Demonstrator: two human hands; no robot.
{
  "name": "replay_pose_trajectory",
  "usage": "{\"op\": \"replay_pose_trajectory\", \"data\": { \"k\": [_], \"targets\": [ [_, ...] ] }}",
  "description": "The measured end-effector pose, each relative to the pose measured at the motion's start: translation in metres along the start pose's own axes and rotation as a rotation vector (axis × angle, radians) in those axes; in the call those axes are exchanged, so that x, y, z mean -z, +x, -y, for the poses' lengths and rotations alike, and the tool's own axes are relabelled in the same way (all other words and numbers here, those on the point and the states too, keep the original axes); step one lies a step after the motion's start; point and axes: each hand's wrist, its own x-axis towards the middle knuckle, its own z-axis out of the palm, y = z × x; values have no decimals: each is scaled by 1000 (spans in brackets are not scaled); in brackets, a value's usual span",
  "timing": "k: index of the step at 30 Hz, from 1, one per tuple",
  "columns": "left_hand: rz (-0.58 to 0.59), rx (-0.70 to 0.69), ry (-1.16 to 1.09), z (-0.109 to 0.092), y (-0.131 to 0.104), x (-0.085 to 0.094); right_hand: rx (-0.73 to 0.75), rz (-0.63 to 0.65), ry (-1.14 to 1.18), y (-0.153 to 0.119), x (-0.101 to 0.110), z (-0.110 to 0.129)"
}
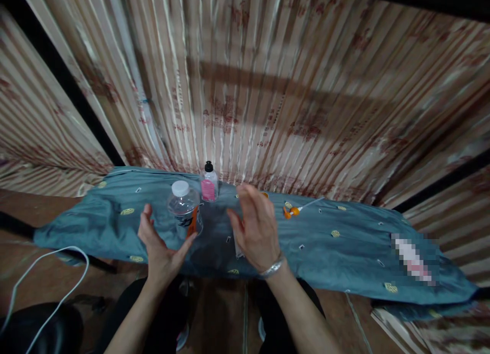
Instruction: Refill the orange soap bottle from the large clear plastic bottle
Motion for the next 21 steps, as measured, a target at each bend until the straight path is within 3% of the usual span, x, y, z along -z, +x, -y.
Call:
{"op": "replay_pose_trajectory", "data": {
  "k": [1, 3, 5, 8, 13, 21],
  "targets": [
    [20, 116, -38, 9, 3, -6, 37, 91, 38, 14, -9, 14],
    [92, 431, -161, 26, 5, -22, 37, 400, 65, 45, -32, 37],
    [124, 549, -199, 38, 3, -38, -35, 654, -9, 75, -57, 54],
    [166, 652, -233, 46, -1, -53, -39, 860, -105, 107, -85, 66],
    [186, 734, -235, 47, -3, -56, 110, 972, -113, 122, -96, 63],
    [187, 733, -271, 45, -1, -55, 236, 974, -113, 122, -96, 54]
  ]
}}
